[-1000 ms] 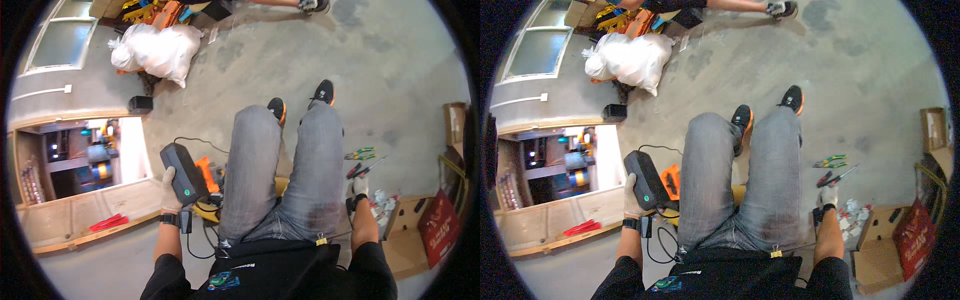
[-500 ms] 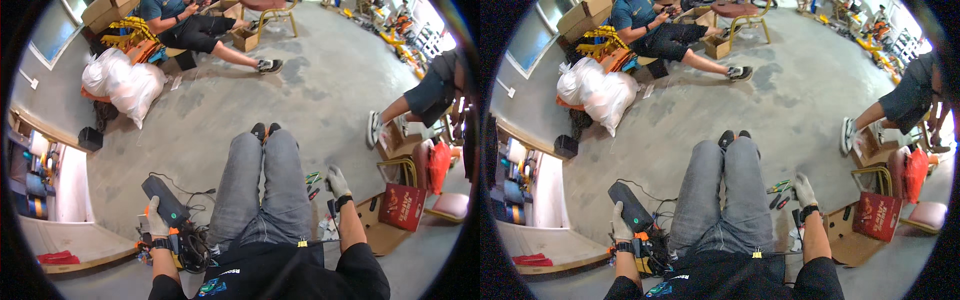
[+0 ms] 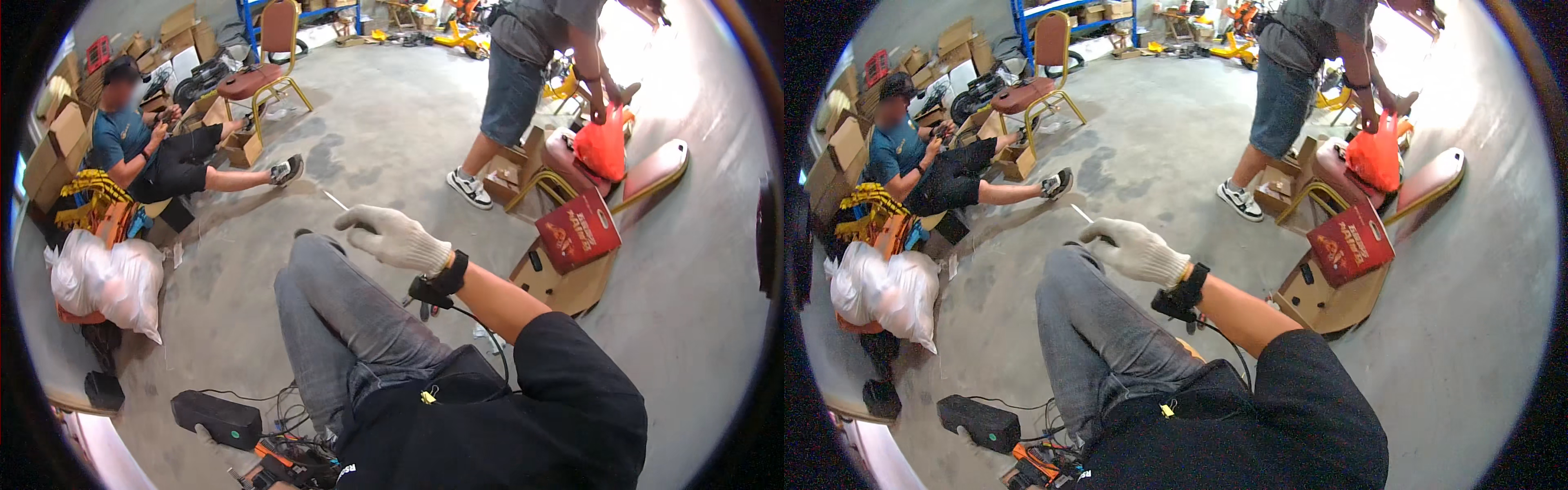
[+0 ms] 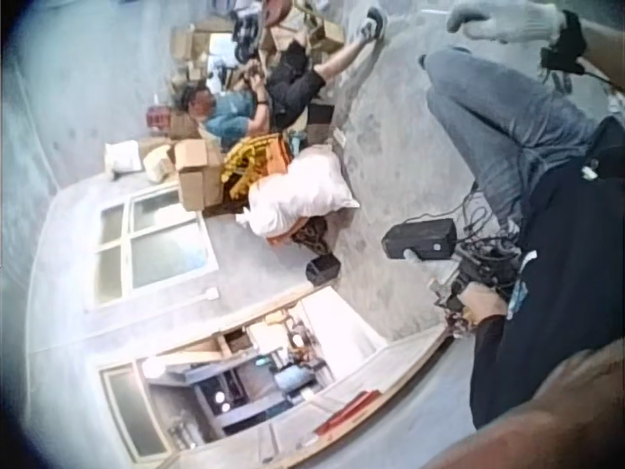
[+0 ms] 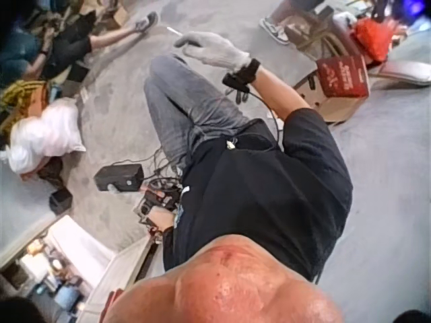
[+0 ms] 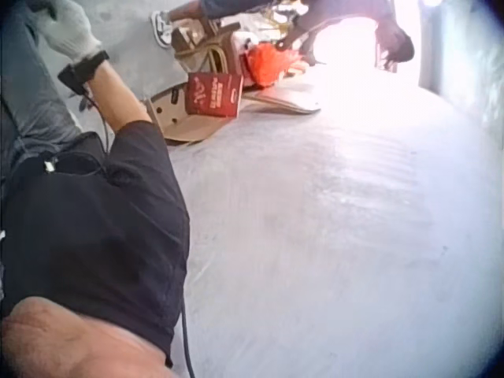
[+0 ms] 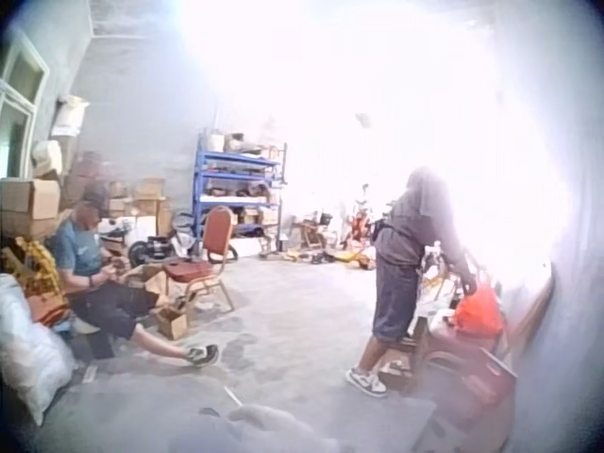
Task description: The recorder is using a screwdriver to open a power supply brick.
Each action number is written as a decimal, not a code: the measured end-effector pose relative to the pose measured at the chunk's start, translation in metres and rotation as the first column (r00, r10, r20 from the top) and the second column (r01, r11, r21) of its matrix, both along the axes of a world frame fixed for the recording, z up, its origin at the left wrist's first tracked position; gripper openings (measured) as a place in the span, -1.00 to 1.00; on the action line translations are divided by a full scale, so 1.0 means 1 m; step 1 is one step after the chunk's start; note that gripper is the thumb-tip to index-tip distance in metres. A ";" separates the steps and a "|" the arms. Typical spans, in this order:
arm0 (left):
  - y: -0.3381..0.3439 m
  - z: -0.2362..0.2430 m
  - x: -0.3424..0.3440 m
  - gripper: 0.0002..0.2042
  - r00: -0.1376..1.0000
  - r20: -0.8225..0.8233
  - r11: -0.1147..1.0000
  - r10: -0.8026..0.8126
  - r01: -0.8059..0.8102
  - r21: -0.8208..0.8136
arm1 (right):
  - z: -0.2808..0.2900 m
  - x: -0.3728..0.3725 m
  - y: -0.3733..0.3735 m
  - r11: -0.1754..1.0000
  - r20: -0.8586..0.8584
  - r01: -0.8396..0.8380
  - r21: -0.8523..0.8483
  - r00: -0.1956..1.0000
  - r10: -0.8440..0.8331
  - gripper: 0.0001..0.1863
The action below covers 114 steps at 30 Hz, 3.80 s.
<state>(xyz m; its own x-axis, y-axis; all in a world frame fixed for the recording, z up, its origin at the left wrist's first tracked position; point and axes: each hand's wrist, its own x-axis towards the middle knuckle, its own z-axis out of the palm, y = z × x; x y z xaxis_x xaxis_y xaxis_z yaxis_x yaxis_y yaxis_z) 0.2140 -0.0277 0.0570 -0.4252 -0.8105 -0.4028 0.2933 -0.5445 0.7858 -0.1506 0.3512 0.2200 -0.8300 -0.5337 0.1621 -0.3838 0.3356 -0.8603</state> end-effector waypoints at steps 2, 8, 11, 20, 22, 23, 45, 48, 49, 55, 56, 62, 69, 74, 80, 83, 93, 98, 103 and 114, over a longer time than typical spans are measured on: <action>-0.002 0.012 -0.007 -0.39 0.987 -0.151 0.998 0.051 -0.054 -0.014 | 0.015 0.011 -0.009 1.000 0.065 -0.003 0.004 0.998 0.003 -0.66; 0.006 0.041 -0.027 -0.36 0.980 -0.172 0.985 0.096 -0.118 -0.126 | 0.039 0.036 -0.034 0.972 -0.159 -0.165 -0.166 0.977 0.139 -0.67; 0.012 0.050 -0.034 -0.35 0.983 -0.174 0.978 0.053 -0.087 -0.191 | 0.038 0.047 -0.052 0.910 -0.106 -0.226 -0.348 0.974 0.202 -0.69; 0.033 0.066 -0.071 -0.33 0.904 -0.389 0.983 -0.175 0.141 -0.113 | -0.025 0.085 -0.137 0.870 0.165 -0.409 -0.274 0.872 0.461 -0.58; 0.037 0.067 -0.076 -0.31 0.900 -0.404 0.986 -0.166 0.136 -0.101 | -0.036 0.092 -0.146 0.879 0.230 -0.458 -0.134 0.848 0.477 -0.47; 0.036 0.068 -0.078 -0.29 0.880 -0.432 0.980 -0.197 0.168 -0.106 | -0.041 0.095 -0.147 0.852 0.198 -0.477 -0.214 0.833 0.517 -0.47; 0.070 0.089 -0.127 -0.39 0.801 -0.234 0.826 -0.552 0.485 -0.286 | -0.087 0.093 -0.142 0.600 0.555 -0.292 -0.745 0.228 0.800 -0.11; 0.064 0.096 -0.121 -0.42 0.746 -0.191 0.743 -0.638 0.531 -0.408 | -0.082 0.092 -0.140 0.744 0.573 -0.372 -0.555 0.478 0.666 -0.16; 0.064 0.098 -0.121 -0.42 0.759 -0.163 0.743 -0.631 0.530 -0.409 | -0.081 0.092 -0.140 0.724 0.557 -0.387 -0.571 0.464 0.688 -0.16; 0.070 0.114 -0.118 -0.38 0.838 0.130 0.704 -0.530 0.521 -0.483 | -0.072 0.100 -0.140 0.823 0.509 -0.522 -0.223 0.658 0.556 -0.19; 0.070 0.116 -0.117 -0.37 0.821 0.067 0.717 -0.566 0.531 -0.452 | -0.072 0.100 -0.139 0.793 0.522 -0.531 -0.300 0.604 0.602 -0.18; 0.080 0.111 -0.124 -0.46 0.853 -0.086 0.796 -0.515 0.439 -0.416 | -0.085 0.099 -0.137 0.862 0.348 -0.506 -0.033 0.803 0.484 -0.19; 0.074 0.104 -0.124 -0.55 0.929 0.019 0.816 -0.369 0.334 -0.472 | -0.063 0.096 -0.130 0.909 0.053 -0.412 -0.063 0.908 0.415 -0.57; 0.085 0.105 -0.146 -0.50 0.924 0.114 0.834 -0.364 0.378 -0.402 | -0.007 0.091 -0.098 0.909 -0.015 -0.407 -0.089 0.913 0.407 -0.36; 0.119 0.104 -0.156 -0.43 0.897 0.268 0.768 -0.350 0.439 -0.467 | 0.022 0.099 -0.066 0.949 -0.186 -0.306 -0.075 0.939 0.288 -0.63; 0.123 0.107 -0.163 -0.39 0.887 0.323 0.733 -0.330 0.456 -0.505 | 0.020 0.100 -0.054 0.960 -0.051 -0.247 -0.133 0.969 0.242 -0.64; 0.116 0.110 -0.177 -0.37 0.883 0.278 0.673 -0.378 0.468 -0.572 | 0.007 0.098 -0.033 0.978 0.067 -0.147 -0.145 0.985 0.158 -0.67; 0.112 0.118 -0.169 -0.44 0.861 0.317 0.724 -0.397 0.506 -0.468 | 0.005 0.103 -0.039 0.957 -0.021 -0.204 -0.204 0.979 0.204 -0.69; 0.110 0.115 -0.164 -0.53 0.843 0.362 0.698 -0.398 0.534 -0.478 | 0.006 0.108 -0.050 0.937 -0.142 -0.287 -0.199 0.955 0.262 -0.67; 0.113 0.107 -0.167 -0.50 0.863 0.200 0.695 -0.463 0.494 -0.522 | 0.006 0.111 -0.058 0.928 -0.276 -0.342 -0.146 0.915 0.293 -0.66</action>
